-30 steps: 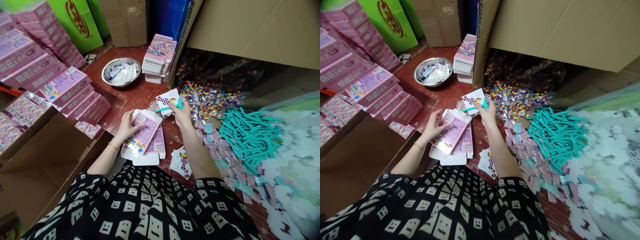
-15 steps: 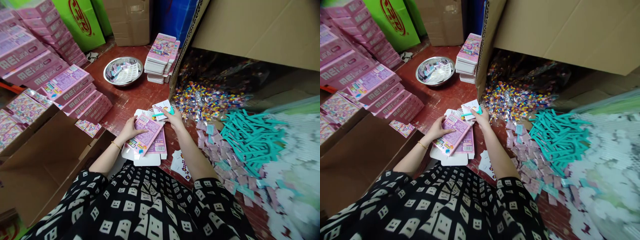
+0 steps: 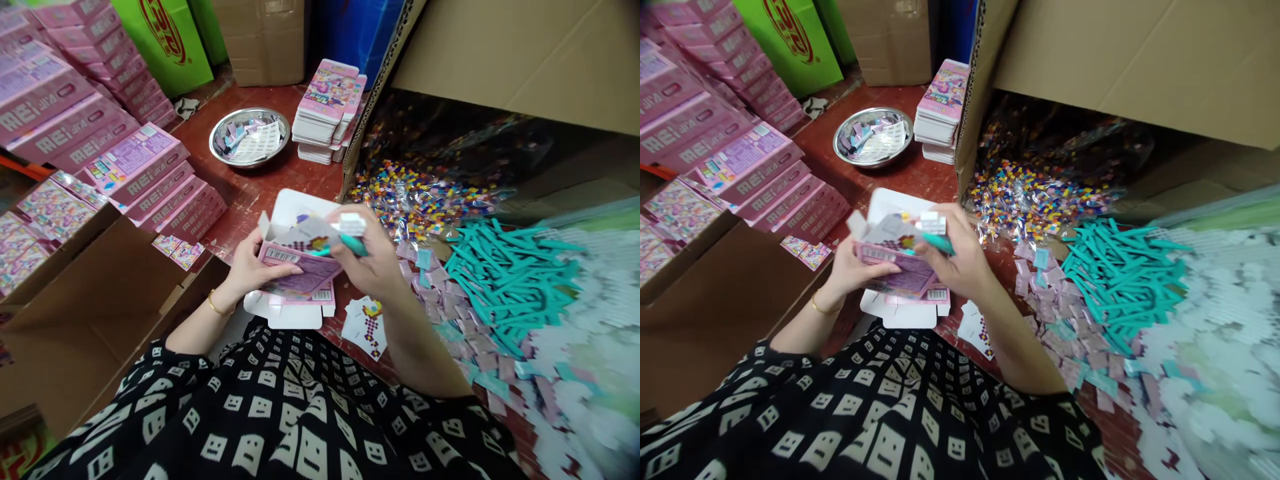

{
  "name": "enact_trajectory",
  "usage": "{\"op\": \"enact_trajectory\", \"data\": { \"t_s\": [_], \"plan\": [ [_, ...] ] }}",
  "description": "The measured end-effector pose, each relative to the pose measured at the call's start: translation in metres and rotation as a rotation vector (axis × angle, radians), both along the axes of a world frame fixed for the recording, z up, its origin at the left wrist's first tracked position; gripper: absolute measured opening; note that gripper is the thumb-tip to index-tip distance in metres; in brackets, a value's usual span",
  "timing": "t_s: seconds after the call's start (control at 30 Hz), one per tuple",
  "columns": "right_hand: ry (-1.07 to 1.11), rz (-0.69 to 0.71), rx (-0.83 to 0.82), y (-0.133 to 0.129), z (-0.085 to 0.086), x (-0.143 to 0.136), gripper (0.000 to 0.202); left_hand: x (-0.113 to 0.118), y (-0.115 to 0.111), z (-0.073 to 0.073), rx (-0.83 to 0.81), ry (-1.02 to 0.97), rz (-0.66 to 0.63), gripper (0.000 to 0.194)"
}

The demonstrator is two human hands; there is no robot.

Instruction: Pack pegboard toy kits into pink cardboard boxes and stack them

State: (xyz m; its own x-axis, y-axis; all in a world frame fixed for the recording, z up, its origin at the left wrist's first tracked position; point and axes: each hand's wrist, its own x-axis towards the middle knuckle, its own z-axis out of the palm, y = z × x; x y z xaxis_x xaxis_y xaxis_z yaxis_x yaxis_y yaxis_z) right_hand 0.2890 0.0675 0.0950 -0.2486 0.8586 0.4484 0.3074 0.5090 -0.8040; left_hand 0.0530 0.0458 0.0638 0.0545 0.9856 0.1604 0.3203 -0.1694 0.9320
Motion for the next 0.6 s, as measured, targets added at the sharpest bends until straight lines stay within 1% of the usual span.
{"op": "enact_trajectory", "data": {
  "t_s": [0.03, 0.07, 0.1, 0.13, 0.2, 0.27, 0.33, 0.4, 0.5, 0.57, 0.6],
  "plan": [
    [-0.113, -0.058, 0.147, -0.009, 0.014, 0.004, 0.047, 0.002, -0.005, 0.002, 0.095, -0.017, 0.044, 0.059],
    [-0.220, -0.109, 0.265, -0.016, 0.024, 0.007, 0.048, 0.004, -0.009, -0.001, 0.169, -0.039, 0.081, 0.063],
    [-0.314, -0.144, 0.355, -0.020, 0.028, 0.009, 0.048, 0.007, -0.011, -0.007, 0.214, -0.067, 0.119, 0.067],
    [-0.386, -0.156, 0.416, -0.022, 0.027, 0.010, 0.047, 0.010, -0.010, -0.017, 0.223, -0.098, 0.157, 0.072],
    [-0.446, -0.126, 0.481, -0.018, 0.014, 0.013, 0.041, 0.017, -0.006, -0.041, 0.151, -0.166, 0.226, 0.079],
    [-0.414, -0.091, 0.499, -0.011, -0.003, 0.016, 0.034, 0.022, -0.001, -0.063, 0.052, -0.215, 0.270, 0.082],
    [-0.379, -0.074, 0.491, -0.009, -0.014, 0.019, 0.029, 0.022, 0.002, -0.075, 0.013, -0.219, 0.274, 0.085],
    [-0.411, -0.078, 0.519, -0.014, -0.012, 0.020, 0.027, 0.021, 0.002, -0.078, 0.020, -0.192, 0.246, 0.086],
    [-0.535, -0.113, 0.564, -0.023, 0.000, 0.013, 0.019, 0.019, 0.000, -0.075, 0.040, -0.156, 0.201, 0.084],
    [-0.584, -0.096, 0.562, -0.023, 0.005, 0.009, 0.013, 0.019, -0.001, -0.073, 0.056, -0.141, 0.201, 0.083],
    [-0.583, -0.072, 0.554, -0.021, 0.005, 0.008, 0.014, 0.019, -0.001, -0.074, 0.059, -0.141, 0.210, 0.082]
  ]
}}
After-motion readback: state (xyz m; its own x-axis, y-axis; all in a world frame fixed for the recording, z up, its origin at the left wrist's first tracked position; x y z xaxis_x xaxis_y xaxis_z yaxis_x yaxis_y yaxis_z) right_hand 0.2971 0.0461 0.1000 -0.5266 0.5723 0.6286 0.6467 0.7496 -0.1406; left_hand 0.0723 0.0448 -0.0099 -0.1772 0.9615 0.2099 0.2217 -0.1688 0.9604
